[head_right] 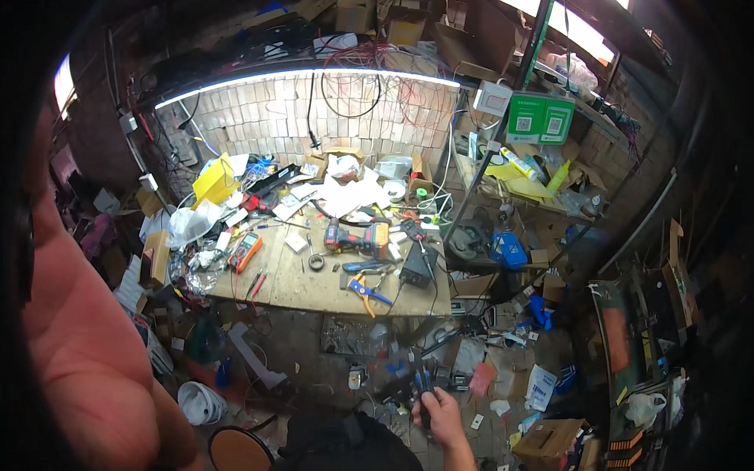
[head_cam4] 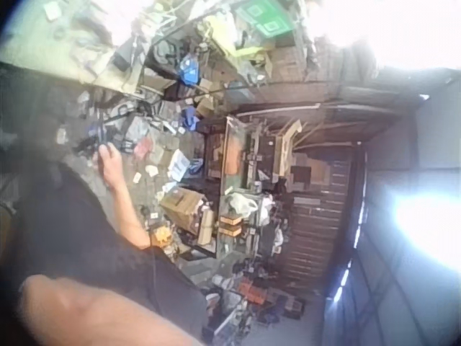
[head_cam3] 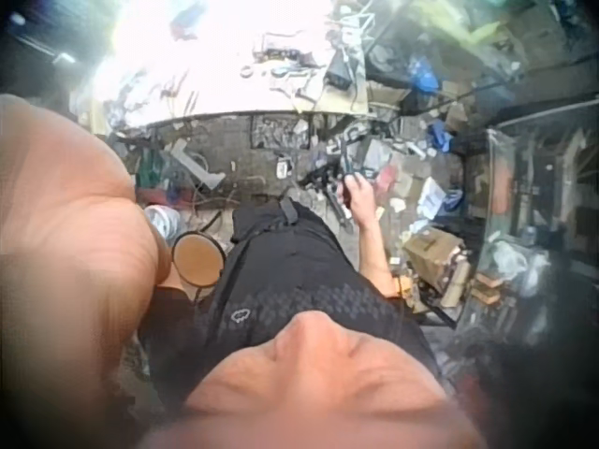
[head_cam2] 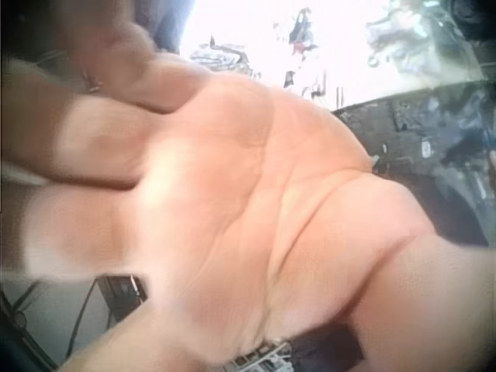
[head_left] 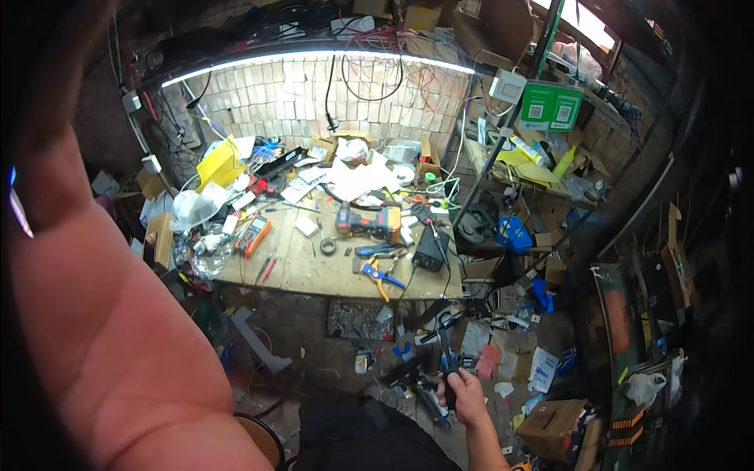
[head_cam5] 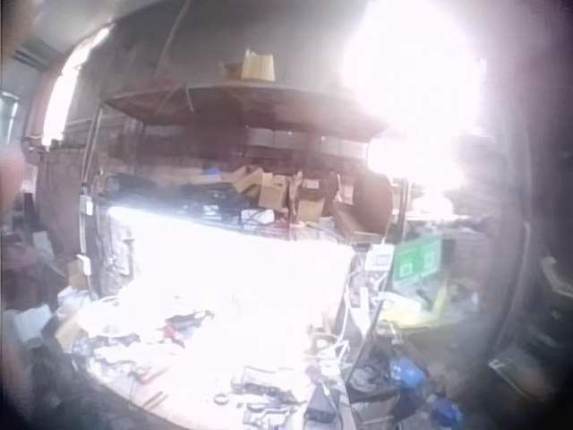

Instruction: The person assembles a battery pack by connecting red wires between battery terminals and securing them with white tape. They use a utility knife to cut tape and repeatedly wrap tape over the connections to insulate and hold them in place.

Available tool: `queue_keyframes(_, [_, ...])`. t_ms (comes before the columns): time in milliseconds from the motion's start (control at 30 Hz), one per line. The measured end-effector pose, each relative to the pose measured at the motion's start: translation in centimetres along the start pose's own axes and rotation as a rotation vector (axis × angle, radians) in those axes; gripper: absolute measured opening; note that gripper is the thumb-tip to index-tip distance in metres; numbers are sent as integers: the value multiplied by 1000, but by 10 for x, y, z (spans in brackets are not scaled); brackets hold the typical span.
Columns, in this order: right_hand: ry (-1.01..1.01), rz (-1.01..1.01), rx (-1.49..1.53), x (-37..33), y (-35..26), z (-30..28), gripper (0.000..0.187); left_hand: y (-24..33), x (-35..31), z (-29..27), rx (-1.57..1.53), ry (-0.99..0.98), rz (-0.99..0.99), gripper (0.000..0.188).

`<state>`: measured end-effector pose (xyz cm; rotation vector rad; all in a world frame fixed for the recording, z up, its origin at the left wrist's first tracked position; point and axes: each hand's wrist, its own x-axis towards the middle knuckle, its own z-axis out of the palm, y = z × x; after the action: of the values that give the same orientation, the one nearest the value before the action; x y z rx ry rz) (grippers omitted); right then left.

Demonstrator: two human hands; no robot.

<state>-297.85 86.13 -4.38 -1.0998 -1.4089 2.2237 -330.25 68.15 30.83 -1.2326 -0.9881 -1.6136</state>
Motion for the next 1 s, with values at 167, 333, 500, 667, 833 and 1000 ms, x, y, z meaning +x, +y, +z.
queue_keyframes(167, [16, 27, 108, 12, 11, -3, 24, -24, -20, 2, -3, -58, -114, 49])
queue_keyframes(333, [258, 46, 179, 11, 25, -16, 27, -136, -182, 13, 61, -577, -724, 33])
queue_keyframes(500, [438, 61, 198, 15, 32, -5, 29, -244, -385, 9, 239, -1072, -1110, 21])
queue_keyframes(667, [651, 136, 181, -2, 50, 21, 27, -331, -522, 47, 483, -1419, -1005, 30])
queue_keyframes(833, [745, 343, 46, 1, 37, 86, 26, -381, -598, 88, 555, -1452, -988, 24])
queue_keyframes(1000, [733, 331, 14, 12, 48, 116, 29, -397, -589, 96, 560, -1537, -829, 16])
